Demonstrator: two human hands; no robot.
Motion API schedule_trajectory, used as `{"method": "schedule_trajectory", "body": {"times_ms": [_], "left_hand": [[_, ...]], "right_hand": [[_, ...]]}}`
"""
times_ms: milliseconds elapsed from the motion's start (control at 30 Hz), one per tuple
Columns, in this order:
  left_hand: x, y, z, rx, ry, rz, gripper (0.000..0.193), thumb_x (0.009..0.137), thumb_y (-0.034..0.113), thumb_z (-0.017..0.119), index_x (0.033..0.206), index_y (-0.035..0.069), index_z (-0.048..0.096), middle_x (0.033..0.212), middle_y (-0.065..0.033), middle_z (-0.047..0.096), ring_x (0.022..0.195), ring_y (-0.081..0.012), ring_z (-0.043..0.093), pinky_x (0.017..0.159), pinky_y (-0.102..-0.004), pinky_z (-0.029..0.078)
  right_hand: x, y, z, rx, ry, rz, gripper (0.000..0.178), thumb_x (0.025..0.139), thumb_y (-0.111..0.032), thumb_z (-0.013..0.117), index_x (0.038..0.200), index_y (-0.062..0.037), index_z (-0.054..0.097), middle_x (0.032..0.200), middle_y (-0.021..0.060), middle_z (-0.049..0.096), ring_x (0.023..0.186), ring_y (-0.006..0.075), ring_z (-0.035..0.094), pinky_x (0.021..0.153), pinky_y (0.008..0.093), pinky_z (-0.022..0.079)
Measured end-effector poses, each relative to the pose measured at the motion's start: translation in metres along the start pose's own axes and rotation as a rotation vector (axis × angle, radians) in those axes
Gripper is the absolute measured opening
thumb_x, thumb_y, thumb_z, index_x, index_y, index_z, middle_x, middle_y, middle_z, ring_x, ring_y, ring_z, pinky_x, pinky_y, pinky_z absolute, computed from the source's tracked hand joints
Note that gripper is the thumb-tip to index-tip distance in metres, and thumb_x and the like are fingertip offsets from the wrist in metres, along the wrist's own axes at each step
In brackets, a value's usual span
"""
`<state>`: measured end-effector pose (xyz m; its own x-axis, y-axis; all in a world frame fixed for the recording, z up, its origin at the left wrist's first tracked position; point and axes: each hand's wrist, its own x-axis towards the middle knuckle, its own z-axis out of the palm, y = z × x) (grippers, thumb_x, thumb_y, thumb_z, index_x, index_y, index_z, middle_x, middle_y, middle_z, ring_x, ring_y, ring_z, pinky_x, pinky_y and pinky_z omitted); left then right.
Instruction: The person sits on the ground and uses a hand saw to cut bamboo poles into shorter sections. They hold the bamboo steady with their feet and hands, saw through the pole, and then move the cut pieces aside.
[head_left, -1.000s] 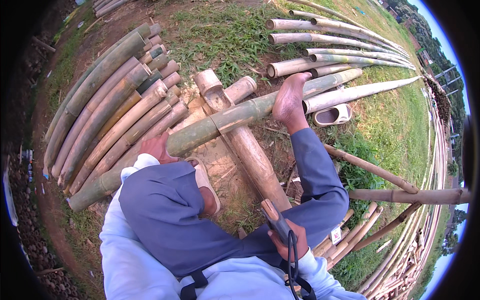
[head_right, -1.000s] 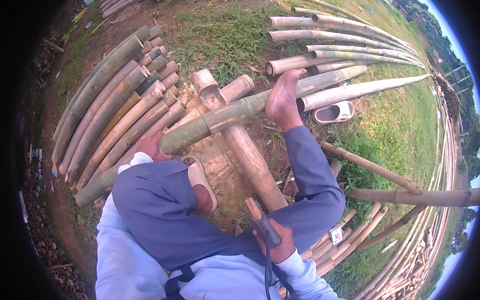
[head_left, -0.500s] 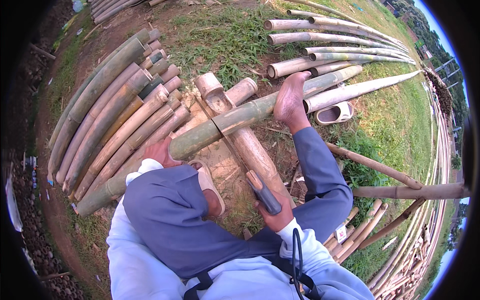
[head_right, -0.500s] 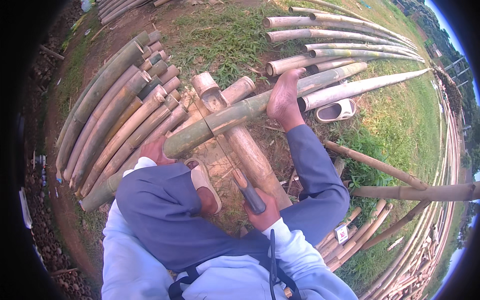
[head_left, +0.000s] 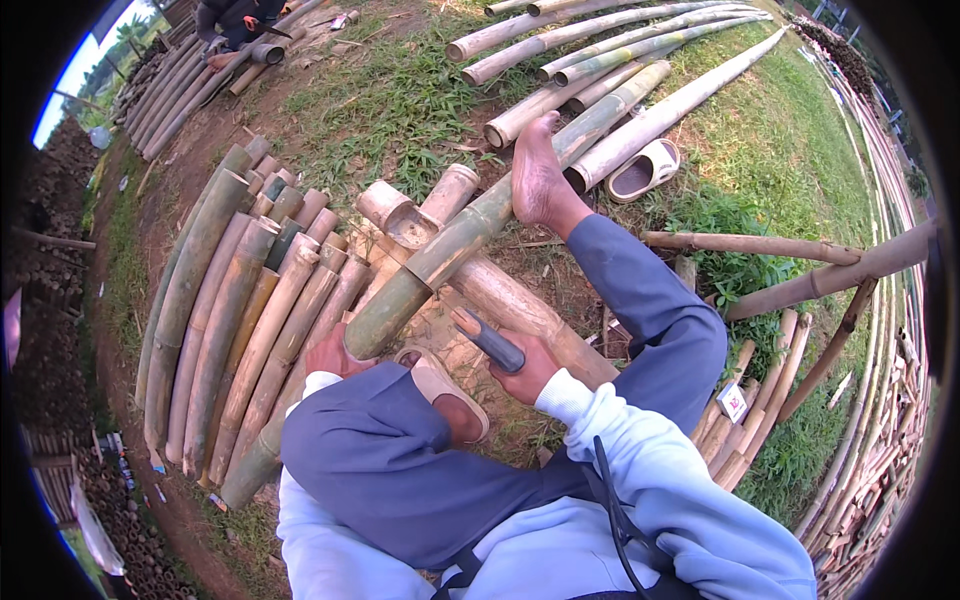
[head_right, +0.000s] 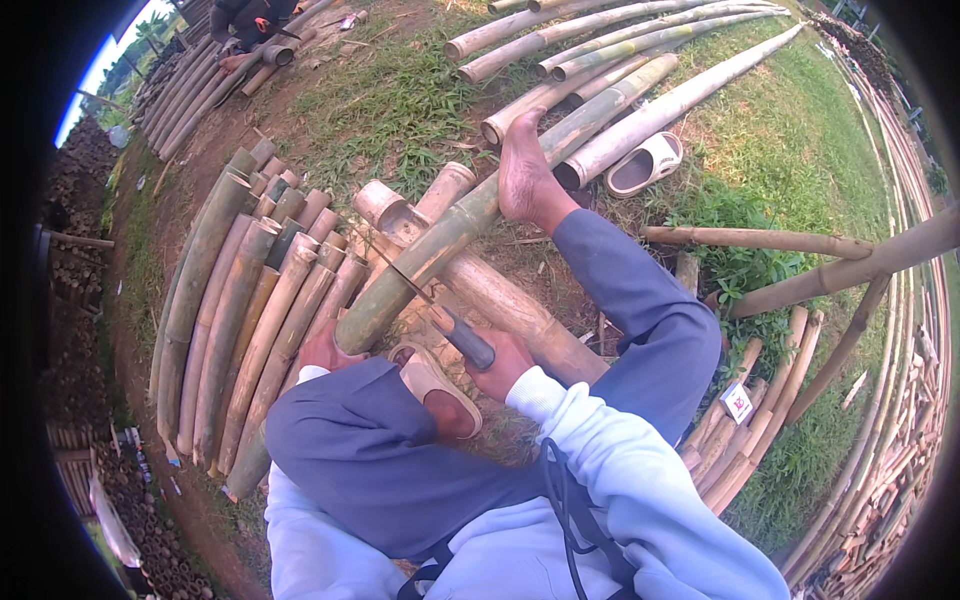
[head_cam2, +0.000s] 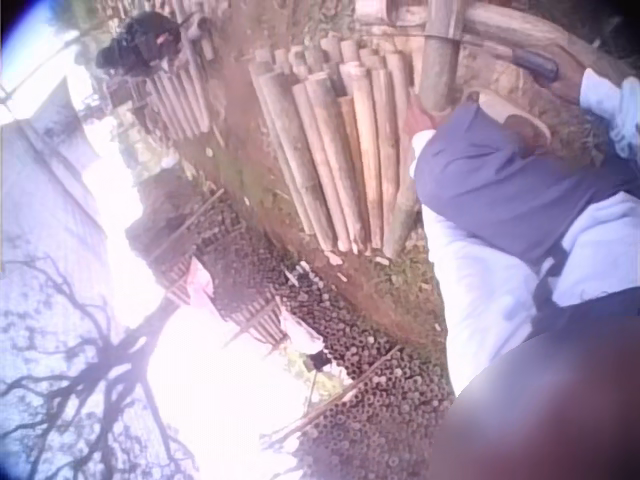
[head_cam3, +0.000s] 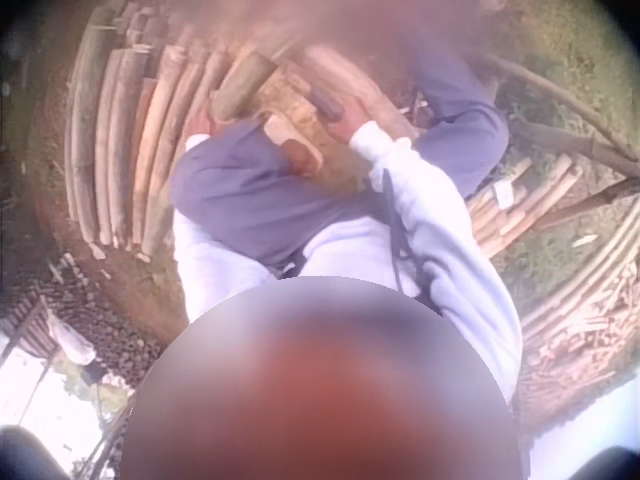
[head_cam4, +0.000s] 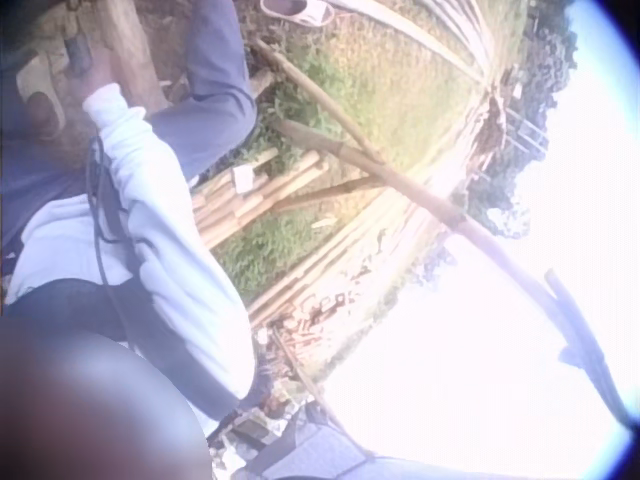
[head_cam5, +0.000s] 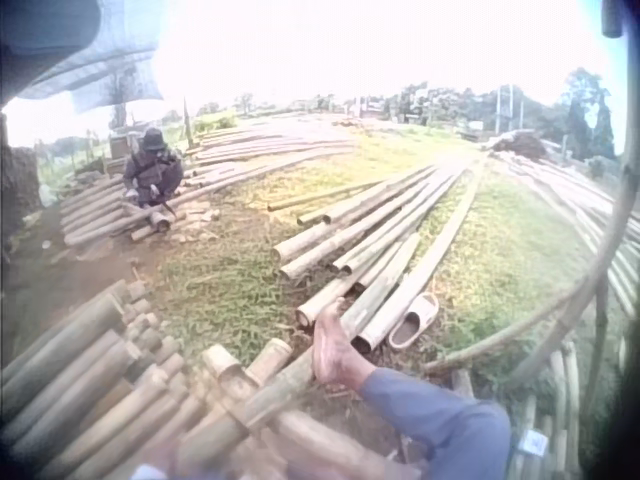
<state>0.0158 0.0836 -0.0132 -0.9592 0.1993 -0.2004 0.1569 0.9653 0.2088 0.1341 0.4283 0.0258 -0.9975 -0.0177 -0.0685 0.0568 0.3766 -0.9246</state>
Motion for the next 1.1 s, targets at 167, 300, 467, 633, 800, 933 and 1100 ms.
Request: {"method": "schedule_trajectory", "body": {"times_ms": [167, 300, 467, 633, 800, 933, 1100], "left_hand": [[-0.004, -0.004, 0.006, 0.005, -0.019, -0.008, 0.088, 0.059, 0.049, 0.091, 0.128, 0.01, 0.054, 0.11, -0.0216, 0.072, 0.101, -0.044, 0.069, 0.083, -0.0529, 0.054], [-0.007, -0.003, 0.01, -0.004, -0.03, -0.01, 0.086, 0.06, 0.05, 0.091, 0.126, 0.01, 0.053, 0.108, -0.0223, 0.071, 0.1, -0.0447, 0.069, 0.082, -0.0539, 0.054], [0.004, 0.0, 0.015, -0.008, -0.014, -0.003, 0.084, 0.061, 0.05, 0.09, 0.126, 0.01, 0.053, 0.108, -0.0229, 0.071, 0.1, -0.0449, 0.069, 0.082, -0.0544, 0.054], [-0.01, -0.011, 0.017, -0.019, 0.022, -0.007, 0.084, 0.061, 0.05, 0.09, 0.125, 0.01, 0.054, 0.108, -0.0229, 0.071, 0.1, -0.0449, 0.069, 0.082, -0.0546, 0.054], [-0.008, -0.017, 0.022, -0.032, 0.034, -0.009, 0.084, 0.061, 0.05, 0.09, 0.125, 0.01, 0.054, 0.108, -0.0229, 0.071, 0.099, -0.045, 0.069, 0.082, -0.0548, 0.054], [0.003, -0.002, 0.02, -0.031, 0.061, 0.053, 0.084, 0.061, 0.05, 0.09, 0.125, 0.01, 0.054, 0.108, -0.0229, 0.071, 0.099, -0.045, 0.069, 0.082, -0.0549, 0.053], [-0.003, -0.01, 0.027, -0.04, 0.087, 0.045, 0.084, 0.061, 0.051, 0.09, 0.125, 0.009, 0.054, 0.108, -0.0229, 0.071, 0.099, -0.0451, 0.069, 0.082, -0.055, 0.053]], "right_hand": [[-0.148, -0.058, -0.086, -0.02, -0.034, 0.192, 0.01, 0.084, -0.004, 0.072, 0.093, -0.0027, 0.068, 0.072, 0.0109, 0.065, 0.065, 0.0241, 0.07, 0.063, 0.0344, 0.052], [-0.072, -0.022, -0.047, 0.02, -0.053, 0.118, 0.015, 0.082, -0.004, 0.07, 0.097, -0.0029, 0.067, 0.077, 0.0165, 0.066, 0.073, 0.0355, 0.069, 0.068, 0.0386, 0.052], [0.035, 0.001, 0.009, -0.035, 0.026, 0.05, 0.019, 0.081, -0.01, 0.069, 0.099, -0.0042, 0.066, 0.083, 0.0223, 0.067, 0.082, 0.0436, 0.065, 0.073, 0.0468, 0.052], [-0.084, -0.025, -0.035, -0.033, -0.022, 0.111, 0.028, 0.078, -0.004, 0.071, 0.107, -0.0054, 0.069, 0.084, 0.0212, 0.07, 0.084, 0.0429, 0.07, 0.072, 0.0432, 0.054], [-0.101, -0.034, -0.046, -0.041, 0.004, 0.107, 0.026, 0.079, 0.0, 0.071, 0.105, -0.0041, 0.069, 0.078, 0.018, 0.068, 0.075, 0.0382, 0.071, 0.067, 0.0379, 0.053], [0.01, 0.017, 0.013, 0.009, 0.056, -0.02, 0.016, 0.082, -0.005, 0.07, 0.097, -0.0013, 0.064, 0.076, 0.0191, 0.063, 0.069, 0.0349, 0.062, 0.066, 0.0385, 0.05], [-0.046, 0.0, -0.021, 0.034, 0.017, 0.073, 0.014, 0.085, -0.006, 0.072, 0.095, -0.0003, 0.065, 0.074, 0.0138, 0.062, 0.066, 0.0227, 0.059, 0.065, 0.0364, 0.049]]}}
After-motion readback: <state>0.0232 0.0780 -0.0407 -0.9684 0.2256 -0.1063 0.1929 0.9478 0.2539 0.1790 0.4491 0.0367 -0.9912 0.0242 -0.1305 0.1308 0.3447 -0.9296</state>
